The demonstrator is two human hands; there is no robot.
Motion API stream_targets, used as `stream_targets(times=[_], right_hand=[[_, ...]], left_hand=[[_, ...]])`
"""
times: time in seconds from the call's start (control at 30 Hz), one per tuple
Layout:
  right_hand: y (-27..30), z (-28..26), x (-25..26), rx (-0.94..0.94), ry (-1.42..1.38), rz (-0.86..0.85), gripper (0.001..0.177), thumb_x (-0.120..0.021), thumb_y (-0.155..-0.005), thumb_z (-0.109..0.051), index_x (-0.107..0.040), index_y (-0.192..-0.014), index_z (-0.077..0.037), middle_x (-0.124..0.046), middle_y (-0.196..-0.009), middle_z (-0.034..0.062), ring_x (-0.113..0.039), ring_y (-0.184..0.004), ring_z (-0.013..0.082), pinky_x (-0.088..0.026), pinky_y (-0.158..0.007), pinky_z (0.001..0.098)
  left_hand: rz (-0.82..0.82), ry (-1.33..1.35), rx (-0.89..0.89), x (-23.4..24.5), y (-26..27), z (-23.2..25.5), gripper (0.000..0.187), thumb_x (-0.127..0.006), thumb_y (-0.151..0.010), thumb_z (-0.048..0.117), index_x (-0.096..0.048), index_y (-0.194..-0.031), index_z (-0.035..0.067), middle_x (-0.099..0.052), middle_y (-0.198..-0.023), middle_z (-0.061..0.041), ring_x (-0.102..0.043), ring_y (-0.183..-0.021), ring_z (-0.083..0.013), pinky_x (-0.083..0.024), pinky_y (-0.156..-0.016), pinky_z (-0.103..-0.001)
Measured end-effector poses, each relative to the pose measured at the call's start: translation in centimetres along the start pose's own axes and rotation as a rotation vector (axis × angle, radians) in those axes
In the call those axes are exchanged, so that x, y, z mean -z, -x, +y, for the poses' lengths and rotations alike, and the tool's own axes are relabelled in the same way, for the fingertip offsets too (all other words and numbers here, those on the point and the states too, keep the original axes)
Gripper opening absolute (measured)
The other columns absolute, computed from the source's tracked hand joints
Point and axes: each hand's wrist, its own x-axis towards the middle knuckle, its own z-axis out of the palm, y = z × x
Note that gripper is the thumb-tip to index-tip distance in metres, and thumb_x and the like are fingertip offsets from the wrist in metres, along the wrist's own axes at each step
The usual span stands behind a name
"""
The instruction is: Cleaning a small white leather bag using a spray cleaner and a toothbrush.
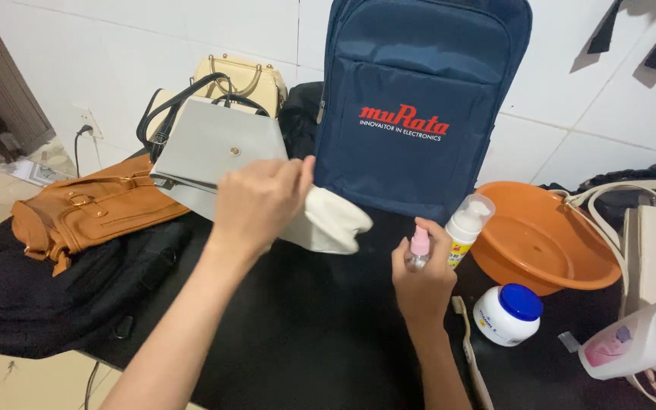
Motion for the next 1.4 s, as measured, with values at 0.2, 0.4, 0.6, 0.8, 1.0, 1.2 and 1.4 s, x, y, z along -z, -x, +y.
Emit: stream_targets(times=[0.2,0.4,0.6,0.8,1.0,1.2,1.4], right_hand=[[0.7,-0.1,-0.5,0.097,-0.055,0.042,0.044,-0.077,-0.086,0.002,-0.053,-0.118,-0.015,-0.070,-0.105,0.0017,-0.073,-0.087,0.0219,-0.061,-0.076,0.0334],[0.7,2.2,-0.6,0.043,-0.022,0.070,0.042,-0.080,-0.085,0.001,-0.057,-0.117,-0.012,-0.072,-0.104,0.0001,-0.073,-0.085,0.0230,-0.060,-0.075,0.0334],[0.4,0.8,-0.5,0.050,-0.020,0.071,0.044,-0.080,-0.085,0.004,-0.059,-0.120,-0.011,-0.072,-0.108,0.0054,-0.074,-0.092,0.0279,-0.061,-0.081,0.0385],[-0.2,0.9,0.2,0.025,-0.031,0.109,0.044,-0.076,-0.085,0.006,-0.059,-0.123,-0.009,-0.072,-0.108,0.0056,-0.074,-0.087,0.0312,-0.062,-0.078,0.0414],[-0.7,1.1,0.5,0.007,-0.020,0.124,0.043,-0.072,-0.088,0.005,-0.058,-0.125,-0.010,-0.071,-0.107,0.0032,-0.074,-0.083,0.0298,-0.060,-0.072,0.0397],[-0.8,0.8,0.7,0.002,-0.064,0.136,0.042,-0.073,-0.087,0.006,-0.058,-0.123,-0.009,-0.071,-0.105,0.0038,-0.074,-0.077,0.0299,-0.060,-0.067,0.0374],[-0.9,0.8,1.0,0.036,-0.061,0.135,0.042,-0.071,-0.088,0.009,-0.056,-0.124,-0.006,-0.070,-0.102,0.0066,-0.072,-0.072,0.0292,-0.059,-0.062,0.0360]], left_hand=[[-0.026,0.101,-0.018,-2.0,-1.0,1.8,0.027,-0.069,-0.099,0.024,-0.077,-0.075,0.013,-0.063,-0.052,-0.001,-0.060,-0.044,-0.0132,-0.048,-0.041,-0.022],[-0.022,0.115,-0.016,-2.8,-1.1,1.8,0.031,-0.068,-0.099,0.026,-0.076,-0.073,0.012,-0.061,-0.050,-0.003,-0.058,-0.042,-0.0157,-0.045,-0.039,-0.024],[-0.041,0.312,0.050,-3.5,-1.4,0.3,0.016,-0.074,-0.098,0.018,-0.082,-0.089,0.008,-0.067,-0.057,-0.005,-0.062,-0.046,-0.0162,-0.046,-0.045,-0.020],[-0.158,1.008,0.307,-1.6,-1.0,-1.9,0.007,-0.082,-0.089,0.018,-0.082,-0.095,0.013,-0.074,-0.072,-0.008,-0.064,-0.064,-0.0112,-0.053,-0.056,-0.027],[-0.587,0.672,0.493,0.1,-0.3,-5.8,0.022,-0.084,-0.082,0.014,-0.084,-0.104,0.016,-0.081,-0.100,-0.014,-0.075,-0.089,-0.0387,-0.058,-0.079,-0.046],[-0.746,0.478,0.398,0.8,-0.4,-3.7,0.033,-0.077,-0.088,0.015,-0.077,-0.120,0.011,-0.077,-0.114,-0.014,-0.074,-0.105,-0.0347,-0.056,-0.091,-0.051],[-0.919,0.627,0.100,-1.4,0.0,3.7,0.031,-0.075,-0.087,0.022,-0.078,-0.115,0.011,-0.077,-0.113,-0.015,-0.070,-0.109,-0.0385,-0.057,-0.093,-0.050]])
